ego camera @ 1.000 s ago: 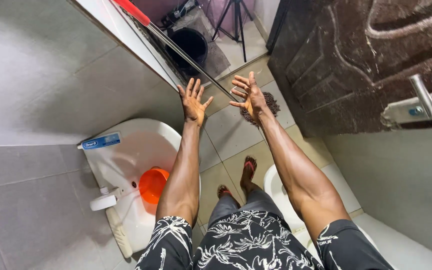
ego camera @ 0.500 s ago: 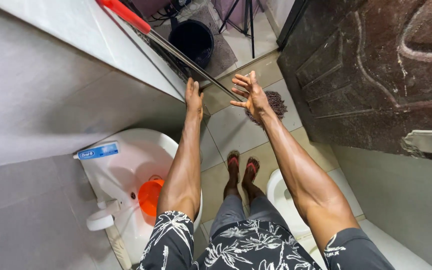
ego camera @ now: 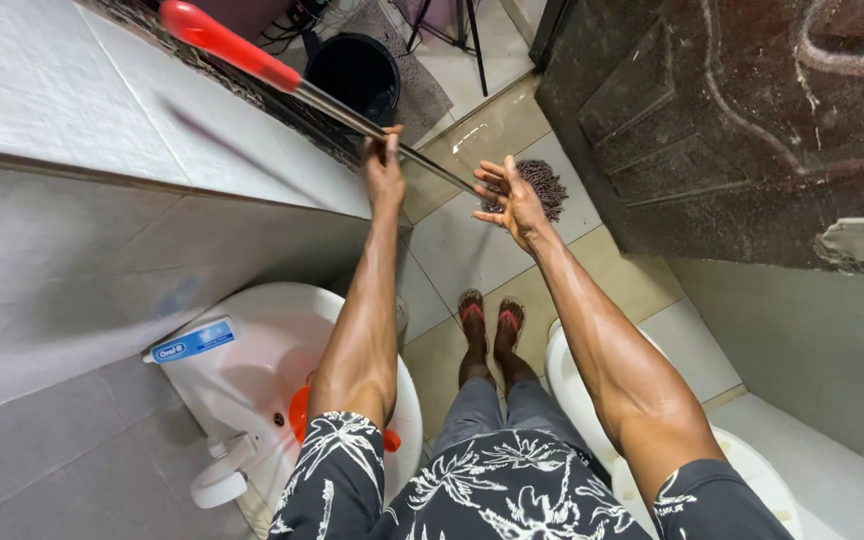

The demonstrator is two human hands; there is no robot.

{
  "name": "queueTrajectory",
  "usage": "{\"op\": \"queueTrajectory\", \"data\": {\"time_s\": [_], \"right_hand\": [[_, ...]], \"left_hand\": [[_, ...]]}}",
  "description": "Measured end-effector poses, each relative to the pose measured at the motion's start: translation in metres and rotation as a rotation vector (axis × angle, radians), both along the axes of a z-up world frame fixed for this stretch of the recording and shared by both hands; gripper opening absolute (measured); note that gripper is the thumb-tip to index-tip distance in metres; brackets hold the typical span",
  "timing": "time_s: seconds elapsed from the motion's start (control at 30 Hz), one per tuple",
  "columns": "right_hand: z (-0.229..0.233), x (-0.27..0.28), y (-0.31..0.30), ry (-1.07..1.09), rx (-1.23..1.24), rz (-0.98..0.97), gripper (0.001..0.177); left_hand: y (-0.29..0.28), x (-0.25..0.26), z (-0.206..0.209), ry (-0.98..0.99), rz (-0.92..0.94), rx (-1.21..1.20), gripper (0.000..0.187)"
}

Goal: The person mops the bathroom floor using a mop, pours water from an orange scoop onto the tiled surface, and wrings out the mop head by hand.

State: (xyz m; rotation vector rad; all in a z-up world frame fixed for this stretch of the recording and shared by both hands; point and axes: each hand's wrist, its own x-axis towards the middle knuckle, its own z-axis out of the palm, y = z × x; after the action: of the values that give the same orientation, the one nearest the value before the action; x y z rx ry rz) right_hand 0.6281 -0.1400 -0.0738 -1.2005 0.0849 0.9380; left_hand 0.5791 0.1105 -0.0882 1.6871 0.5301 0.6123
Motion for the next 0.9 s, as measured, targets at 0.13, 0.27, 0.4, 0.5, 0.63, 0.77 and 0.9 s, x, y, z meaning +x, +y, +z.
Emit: {"op": "queueTrajectory", "data": {"time_s": [0.13,0.27,0.4,0.5,0.63,0.77,0.9], "right_hand": [[-0.017,-0.012,-0.025,-0.022,-0.094,-0.052,0.081],[-0.032,-0.028,-0.052,-0.043,-0.162,-0.119,0.064],[-0.034,-0.04,-0.082,-0.155,-0.334,-0.101,0.067],[-0.047,-0.04,-0.098,-0.357,-0.43,-0.073,0.087],[-0.059,-0.052,-0.114,-0.618,-0.468,-0.155,0.105],[-0.05,-0.046,-0.119,-1.132,-0.702,-0.172,0.113],[-0.032,-0.06,-0.116,-1.089,-0.637,-0.225,0.06]], "left_hand": [[-0.046,0.007,0.068,-0.003,-0.119,0.083,0.028],[-0.088,0.014,0.124,0.016,-0.152,0.275,0.035],[-0.123,0.023,0.179,-0.026,-0.236,0.212,0.035],[-0.148,0.026,0.213,-0.138,-0.268,0.181,0.035],[-0.186,0.018,0.248,-0.228,-0.279,0.244,0.035],[-0.212,0.009,0.281,-0.206,-0.333,0.31,0.031],[-0.234,-0.01,0.3,-0.049,-0.305,0.497,0.03]]}}
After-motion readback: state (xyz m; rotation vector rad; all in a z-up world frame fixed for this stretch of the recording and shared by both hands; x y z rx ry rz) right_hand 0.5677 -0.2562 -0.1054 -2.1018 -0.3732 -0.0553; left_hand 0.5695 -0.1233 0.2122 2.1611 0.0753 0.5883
